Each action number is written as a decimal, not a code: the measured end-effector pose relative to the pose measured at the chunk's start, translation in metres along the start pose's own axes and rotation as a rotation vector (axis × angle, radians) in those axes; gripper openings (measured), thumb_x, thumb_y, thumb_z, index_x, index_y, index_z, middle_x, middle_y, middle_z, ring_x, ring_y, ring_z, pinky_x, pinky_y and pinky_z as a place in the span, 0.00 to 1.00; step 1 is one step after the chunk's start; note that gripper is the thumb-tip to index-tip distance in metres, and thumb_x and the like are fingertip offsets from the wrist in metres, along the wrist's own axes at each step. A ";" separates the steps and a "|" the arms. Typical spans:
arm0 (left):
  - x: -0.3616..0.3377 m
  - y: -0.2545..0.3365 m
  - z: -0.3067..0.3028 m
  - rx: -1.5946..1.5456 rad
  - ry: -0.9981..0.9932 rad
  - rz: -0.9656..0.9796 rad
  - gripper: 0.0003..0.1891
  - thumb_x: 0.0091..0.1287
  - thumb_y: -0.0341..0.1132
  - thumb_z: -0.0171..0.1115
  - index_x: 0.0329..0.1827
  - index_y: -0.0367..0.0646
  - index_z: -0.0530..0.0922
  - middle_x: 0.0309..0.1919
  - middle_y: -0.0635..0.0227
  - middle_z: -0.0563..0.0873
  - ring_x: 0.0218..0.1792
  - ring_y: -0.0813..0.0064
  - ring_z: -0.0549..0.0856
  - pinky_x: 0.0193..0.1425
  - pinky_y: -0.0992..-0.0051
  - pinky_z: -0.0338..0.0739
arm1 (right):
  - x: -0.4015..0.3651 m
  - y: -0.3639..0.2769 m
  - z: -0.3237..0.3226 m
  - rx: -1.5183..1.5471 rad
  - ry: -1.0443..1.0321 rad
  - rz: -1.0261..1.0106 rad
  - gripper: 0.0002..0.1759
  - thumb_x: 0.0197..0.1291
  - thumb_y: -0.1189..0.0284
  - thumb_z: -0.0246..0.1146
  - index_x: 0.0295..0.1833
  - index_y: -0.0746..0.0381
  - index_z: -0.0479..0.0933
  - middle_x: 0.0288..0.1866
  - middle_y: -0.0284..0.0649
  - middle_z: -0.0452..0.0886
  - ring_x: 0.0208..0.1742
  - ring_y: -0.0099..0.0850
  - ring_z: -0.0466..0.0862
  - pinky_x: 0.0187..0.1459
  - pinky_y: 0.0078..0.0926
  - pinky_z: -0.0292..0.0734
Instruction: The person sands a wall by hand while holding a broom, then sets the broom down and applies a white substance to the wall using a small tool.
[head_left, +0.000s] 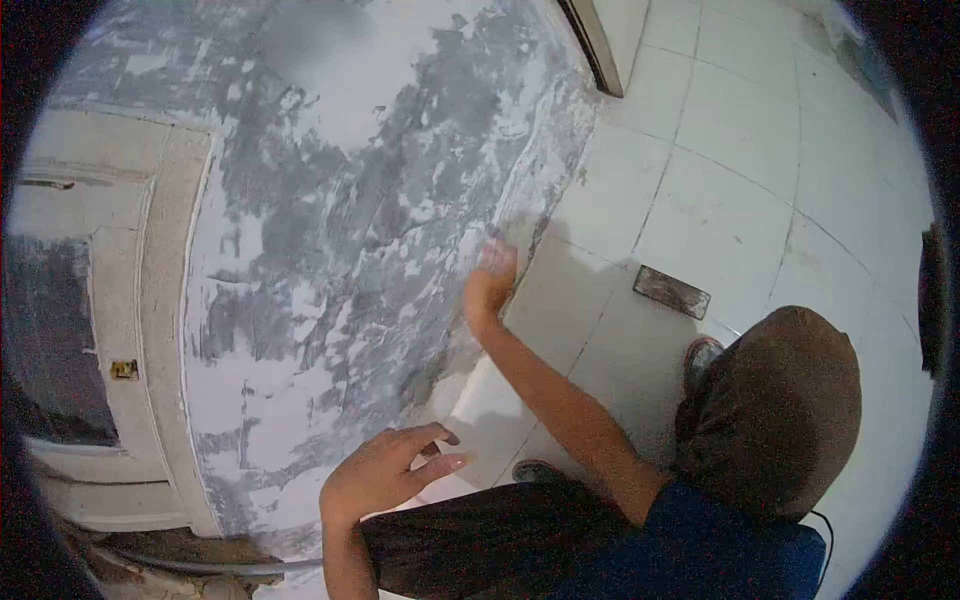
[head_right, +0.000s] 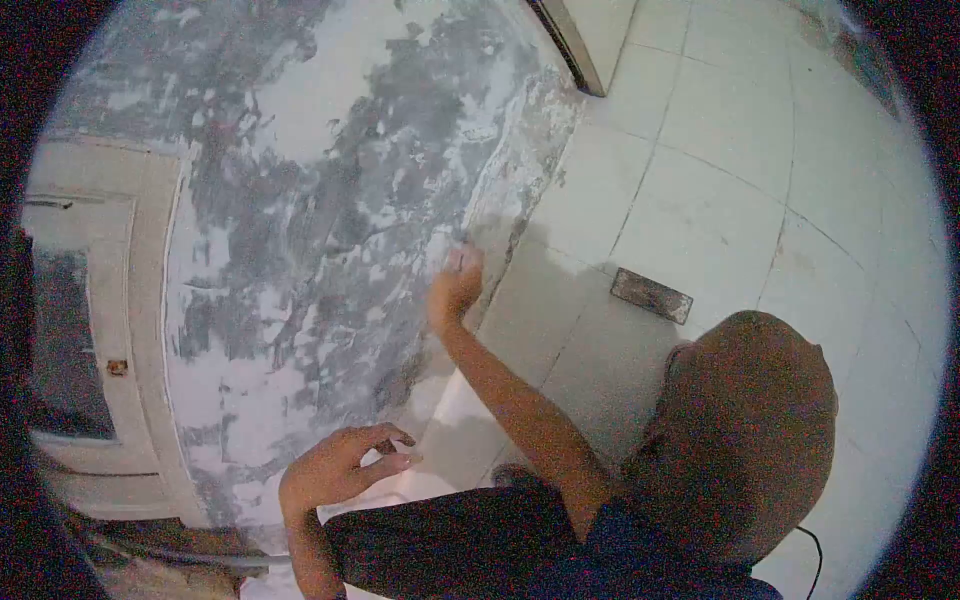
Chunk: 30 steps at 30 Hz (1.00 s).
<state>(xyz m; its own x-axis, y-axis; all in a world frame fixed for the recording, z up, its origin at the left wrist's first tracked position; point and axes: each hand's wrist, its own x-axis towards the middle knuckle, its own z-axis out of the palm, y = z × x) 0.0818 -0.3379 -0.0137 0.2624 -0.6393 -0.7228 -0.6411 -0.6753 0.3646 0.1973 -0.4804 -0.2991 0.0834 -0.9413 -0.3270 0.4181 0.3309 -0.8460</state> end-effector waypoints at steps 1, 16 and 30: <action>-0.001 0.001 0.000 0.009 -0.004 0.004 0.26 0.79 0.54 0.63 0.57 0.36 0.84 0.47 0.47 0.91 0.46 0.49 0.93 0.53 0.57 0.85 | 0.011 -0.005 0.002 0.022 0.028 0.086 0.08 0.76 0.78 0.58 0.57 0.63 0.76 0.76 0.51 0.79 0.79 0.48 0.75 0.77 0.44 0.69; 0.039 -0.006 -0.018 0.018 -0.008 -0.040 0.25 0.79 0.55 0.63 0.58 0.38 0.84 0.45 0.48 0.92 0.46 0.51 0.93 0.53 0.58 0.84 | -0.010 -0.176 0.074 0.062 -0.425 -0.837 0.15 0.66 0.81 0.64 0.57 0.63 0.81 0.71 0.54 0.83 0.75 0.53 0.80 0.76 0.48 0.72; 0.054 -0.013 -0.020 0.081 -0.057 -0.037 0.28 0.79 0.58 0.61 0.58 0.38 0.83 0.42 0.46 0.91 0.45 0.47 0.92 0.53 0.56 0.84 | -0.016 -0.158 0.045 -0.085 -0.667 -0.902 0.32 0.68 0.76 0.60 0.79 0.63 0.70 0.84 0.53 0.68 0.84 0.58 0.66 0.81 0.59 0.60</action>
<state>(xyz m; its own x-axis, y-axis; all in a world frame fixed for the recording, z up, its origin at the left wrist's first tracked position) 0.1189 -0.3716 -0.0458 0.2471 -0.5911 -0.7678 -0.6885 -0.6647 0.2902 0.1708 -0.5206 -0.1411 0.2591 -0.6774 0.6885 0.5095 -0.5098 -0.6932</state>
